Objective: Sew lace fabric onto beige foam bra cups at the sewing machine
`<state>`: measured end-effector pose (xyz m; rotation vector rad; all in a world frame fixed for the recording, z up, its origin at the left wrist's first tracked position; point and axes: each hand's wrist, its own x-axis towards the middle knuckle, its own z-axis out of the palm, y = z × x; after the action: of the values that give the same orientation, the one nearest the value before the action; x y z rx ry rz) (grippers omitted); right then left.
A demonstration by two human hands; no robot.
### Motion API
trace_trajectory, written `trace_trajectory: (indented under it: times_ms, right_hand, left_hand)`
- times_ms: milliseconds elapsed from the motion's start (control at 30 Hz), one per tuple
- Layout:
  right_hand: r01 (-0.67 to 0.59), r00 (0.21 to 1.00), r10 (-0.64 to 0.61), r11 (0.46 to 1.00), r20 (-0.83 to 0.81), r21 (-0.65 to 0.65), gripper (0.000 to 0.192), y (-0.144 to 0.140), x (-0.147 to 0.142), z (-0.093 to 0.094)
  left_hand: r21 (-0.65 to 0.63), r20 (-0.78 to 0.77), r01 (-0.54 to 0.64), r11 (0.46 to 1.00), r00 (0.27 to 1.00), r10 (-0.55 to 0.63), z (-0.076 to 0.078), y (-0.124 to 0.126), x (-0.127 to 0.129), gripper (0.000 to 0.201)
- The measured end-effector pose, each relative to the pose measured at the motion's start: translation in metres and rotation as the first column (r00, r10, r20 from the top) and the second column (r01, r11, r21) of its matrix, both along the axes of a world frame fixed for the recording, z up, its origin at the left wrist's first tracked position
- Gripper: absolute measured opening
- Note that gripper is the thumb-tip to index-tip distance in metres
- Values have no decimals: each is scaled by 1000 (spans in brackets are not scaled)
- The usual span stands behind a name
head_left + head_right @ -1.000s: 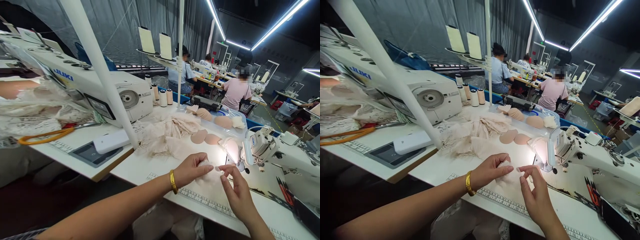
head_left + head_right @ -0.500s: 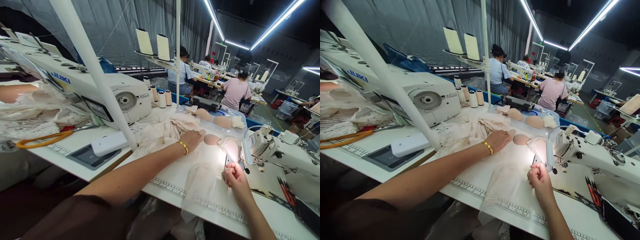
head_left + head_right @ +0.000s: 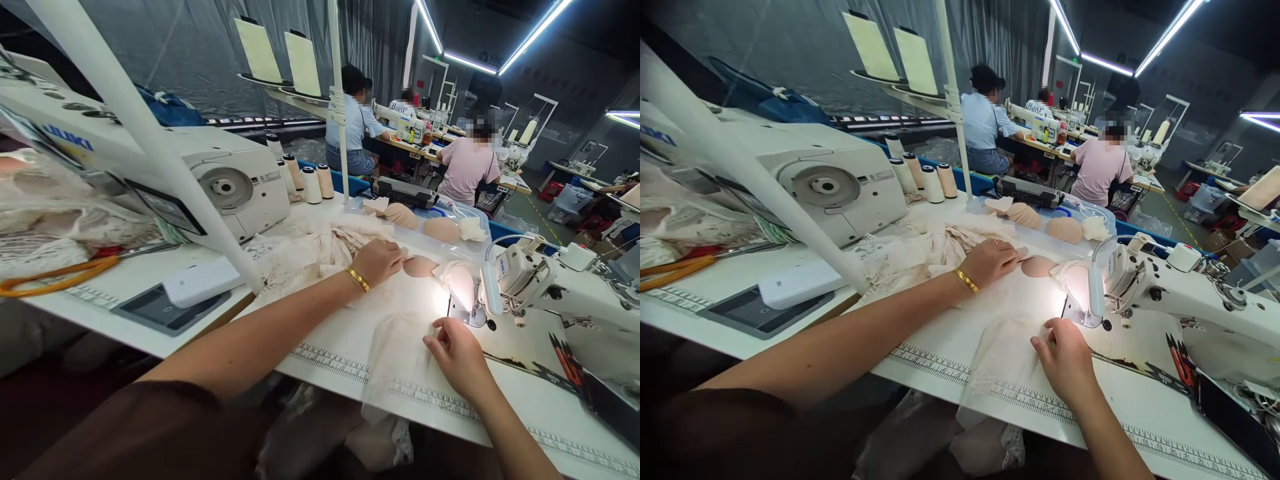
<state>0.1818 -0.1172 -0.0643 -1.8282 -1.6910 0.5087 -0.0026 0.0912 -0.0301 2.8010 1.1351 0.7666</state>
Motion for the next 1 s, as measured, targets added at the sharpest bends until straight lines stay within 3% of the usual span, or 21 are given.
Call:
trace_trajectory:
  times_ms: [100, 167, 200, 267, 300, 367, 500, 567, 667, 733, 833, 1000]
  right_hand:
    - [1, 1000, -1, 1000, 6, -6, 9, 9, -6, -1]
    - [-19, 1000, 18, 1000, -25, -10, 14, 15, -6, 2]
    - [-29, 996, 28, 999, -89, -16, 17, 16, -5, 4]
    - [-39, 951, 25, 999, -309, -38, 24, 16, 0, 7]
    - [-31, 911, 9, 998, -413, -48, 27, 15, 2, 8]
    - [-5, 888, -23, 998, -460, -60, 28, 10, 4, 8]
    - [-21, 999, 23, 998, -35, 57, 12, -2, -4, -1]
    - [-36, 999, 34, 993, 18, 109, 7, -3, -12, -4]
    - [13, 965, 4, 998, -262, 62, 19, -1, -14, -2]
    - [36, 850, -35, 999, -525, -8, 25, 1, -10, 3]
    - [67, 669, -115, 993, -735, -94, 39, -2, -2, 10]
    - [170, 578, -224, 973, -785, -154, 47, -17, 5, 13]
  left_hand:
    - [10, 207, -26, 1000, 978, 23, 13, -14, -6, 23]
    - [-169, 386, 78, 983, 923, -7, 22, -28, -12, 25]
    - [-301, 462, 182, 936, 887, -24, 25, -36, -14, 27]
    - [-538, 530, 391, 747, 846, -61, 31, -49, -19, 31]
    - [-614, 514, 439, 656, 853, -90, 32, -55, -22, 31]
    - [-706, 451, 450, 547, 881, -144, 34, -62, -25, 30]
    - [-768, 325, 424, 480, 904, -280, 24, -69, -27, 21]
    - [-806, 266, 399, 438, 904, -334, 14, -72, -26, 19]
    - [-862, 240, 337, 379, 930, -280, 0, -76, -23, 23]
    - [-874, 285, 345, 343, 934, -214, -4, -79, -22, 27]
    - [-869, 332, 357, 342, 934, -131, -3, -84, -20, 30]
    - [-820, 303, 281, 498, 952, -40, 6, -94, -10, 28]
